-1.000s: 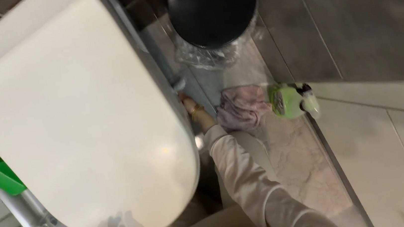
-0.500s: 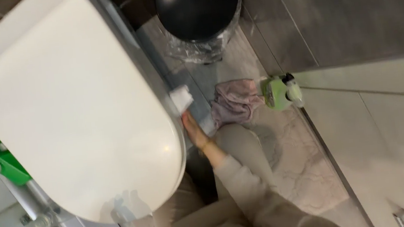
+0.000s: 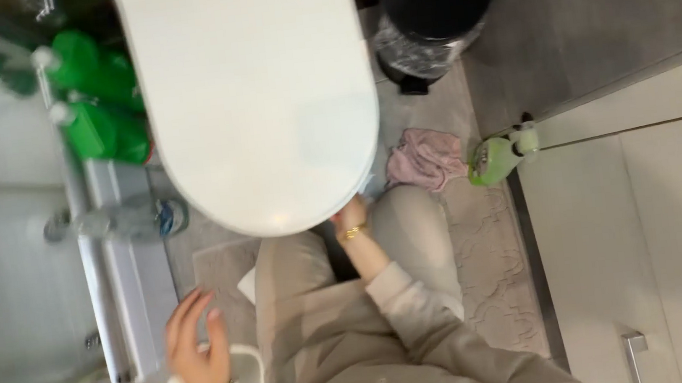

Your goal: Cleaning the exterior and interior of a toilet, including wiping surfaces and applying a gel cleaning stamp.

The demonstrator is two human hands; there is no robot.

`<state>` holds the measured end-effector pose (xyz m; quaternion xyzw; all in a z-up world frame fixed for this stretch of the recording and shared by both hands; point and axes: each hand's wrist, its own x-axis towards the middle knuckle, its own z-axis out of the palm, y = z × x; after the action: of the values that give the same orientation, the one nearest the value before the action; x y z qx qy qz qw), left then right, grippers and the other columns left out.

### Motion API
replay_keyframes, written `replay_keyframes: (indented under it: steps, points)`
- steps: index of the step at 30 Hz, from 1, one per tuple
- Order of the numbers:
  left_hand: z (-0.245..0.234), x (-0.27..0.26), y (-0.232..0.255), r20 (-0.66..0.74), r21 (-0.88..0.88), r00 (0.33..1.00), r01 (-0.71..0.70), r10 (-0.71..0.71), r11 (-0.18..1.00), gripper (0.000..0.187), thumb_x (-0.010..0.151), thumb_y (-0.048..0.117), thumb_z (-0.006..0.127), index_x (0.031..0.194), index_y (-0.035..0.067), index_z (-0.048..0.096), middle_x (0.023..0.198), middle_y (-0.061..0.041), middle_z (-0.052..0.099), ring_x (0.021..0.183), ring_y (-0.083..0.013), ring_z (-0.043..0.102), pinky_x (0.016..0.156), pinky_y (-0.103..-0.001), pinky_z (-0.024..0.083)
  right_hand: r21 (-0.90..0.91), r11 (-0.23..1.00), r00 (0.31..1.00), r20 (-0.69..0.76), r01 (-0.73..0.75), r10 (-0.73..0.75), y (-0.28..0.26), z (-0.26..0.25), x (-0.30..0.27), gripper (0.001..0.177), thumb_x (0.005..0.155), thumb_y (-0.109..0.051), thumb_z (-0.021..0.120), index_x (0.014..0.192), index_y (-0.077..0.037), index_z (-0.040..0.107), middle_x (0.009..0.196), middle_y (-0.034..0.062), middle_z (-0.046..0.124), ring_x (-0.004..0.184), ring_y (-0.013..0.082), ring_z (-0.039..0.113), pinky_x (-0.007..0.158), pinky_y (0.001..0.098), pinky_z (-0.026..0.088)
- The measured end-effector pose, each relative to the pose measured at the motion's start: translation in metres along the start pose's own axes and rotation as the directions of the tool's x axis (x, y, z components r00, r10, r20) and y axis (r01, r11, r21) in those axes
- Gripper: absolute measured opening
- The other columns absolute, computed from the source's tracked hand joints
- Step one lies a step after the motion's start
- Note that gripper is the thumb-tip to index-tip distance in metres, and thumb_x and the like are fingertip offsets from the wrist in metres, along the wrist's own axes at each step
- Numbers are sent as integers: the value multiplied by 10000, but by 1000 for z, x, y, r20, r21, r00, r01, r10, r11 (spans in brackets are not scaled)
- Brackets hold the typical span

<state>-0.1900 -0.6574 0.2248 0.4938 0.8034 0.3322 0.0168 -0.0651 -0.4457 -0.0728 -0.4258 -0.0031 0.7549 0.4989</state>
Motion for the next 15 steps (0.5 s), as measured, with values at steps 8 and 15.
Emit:
replay_keyframes:
  steps: [8,15]
  points:
    - [173,-86,-187,601,-706,754,656,-265,266,545,997,443,519,1451,141,512,1421,-27,599,1286,-177,579,996,-351,521,-380,870,779,420,-314,465,7,33,-146,363,964,-97,479,1296,14,575,1229,138,687,1104,270,685,940,437,578]
    - [193,-59,-193,359,-924,874,383,-328,11,336,1094,222,656,1316,-29,657,1186,-102,701,1022,-203,613,854,-361,497,-690,723,780,455,3,431,37,58,-164,311,1065,-146,553,1342,-5,572,1218,83,658,1098,169,650,942,341,530]
